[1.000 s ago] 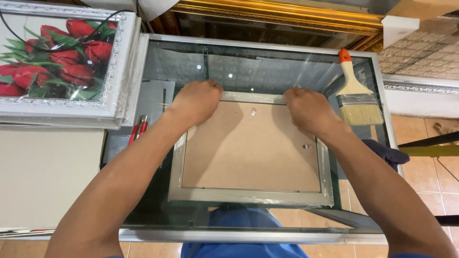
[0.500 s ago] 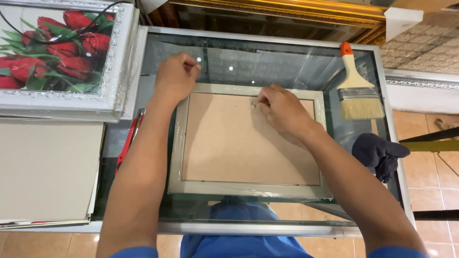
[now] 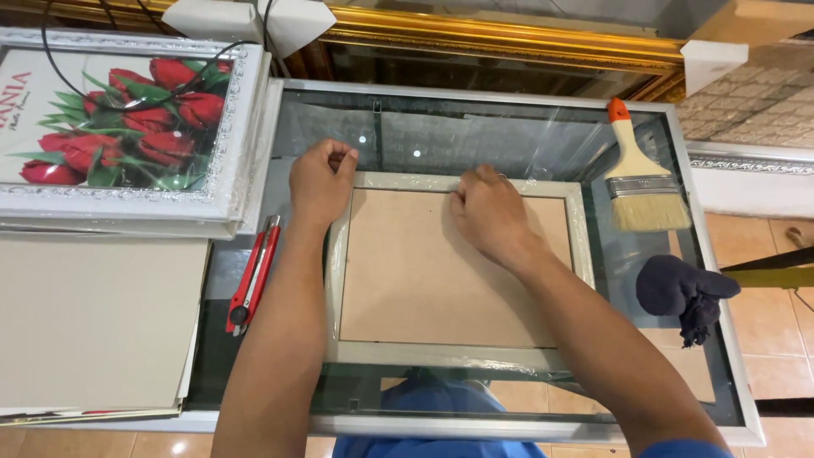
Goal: The recorder cleans the glass surface of a picture frame using a wide brush to remove dust and debris.
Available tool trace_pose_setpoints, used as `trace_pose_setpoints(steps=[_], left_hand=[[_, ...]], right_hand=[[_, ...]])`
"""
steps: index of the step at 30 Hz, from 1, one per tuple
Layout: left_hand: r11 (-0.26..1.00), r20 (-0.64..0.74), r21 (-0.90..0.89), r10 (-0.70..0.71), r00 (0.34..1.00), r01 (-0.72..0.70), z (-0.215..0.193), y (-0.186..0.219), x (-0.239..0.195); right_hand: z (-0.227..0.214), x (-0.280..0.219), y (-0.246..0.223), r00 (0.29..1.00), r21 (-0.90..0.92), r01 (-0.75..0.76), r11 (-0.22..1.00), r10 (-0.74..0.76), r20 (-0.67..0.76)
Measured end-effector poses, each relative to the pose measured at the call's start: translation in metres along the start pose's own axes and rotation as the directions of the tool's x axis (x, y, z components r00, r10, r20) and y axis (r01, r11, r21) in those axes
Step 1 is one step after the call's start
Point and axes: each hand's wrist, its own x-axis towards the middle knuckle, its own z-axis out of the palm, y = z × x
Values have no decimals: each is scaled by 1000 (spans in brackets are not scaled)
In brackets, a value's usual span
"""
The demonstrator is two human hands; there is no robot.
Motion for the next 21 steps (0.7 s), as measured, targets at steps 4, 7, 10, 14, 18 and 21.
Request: trace_pose_setpoints(steps=[4, 7, 10, 14, 18, 21], left_hand=[[1000, -1, 22, 12, 1000, -12, -1, -1, 1], [1000, -8, 31, 3, 1000, -3, 2, -3, 4], [999, -14, 39, -6, 1000, 7, 2, -8, 7], [997, 38, 43, -59, 998, 57, -3, 0, 4], [998, 95, 23, -68, 993, 66, -5, 1, 5], [971, 128, 221, 68, 989, -96, -6, 9, 2]], right_hand=[[2, 1, -4, 994, -4, 67, 998, -67, -83], [-5, -1, -5, 981, -20, 94, 995, -96, -168], [-12, -4, -3, 960, 32, 131, 991, -118, -256], [-52, -23, -24, 985, 72, 67, 995, -54, -162], [-101, -44, -44, 879, -46, 301, 952, -296, -374], [-162, -52, -57, 812, -65, 397, 916, -383, -439]])
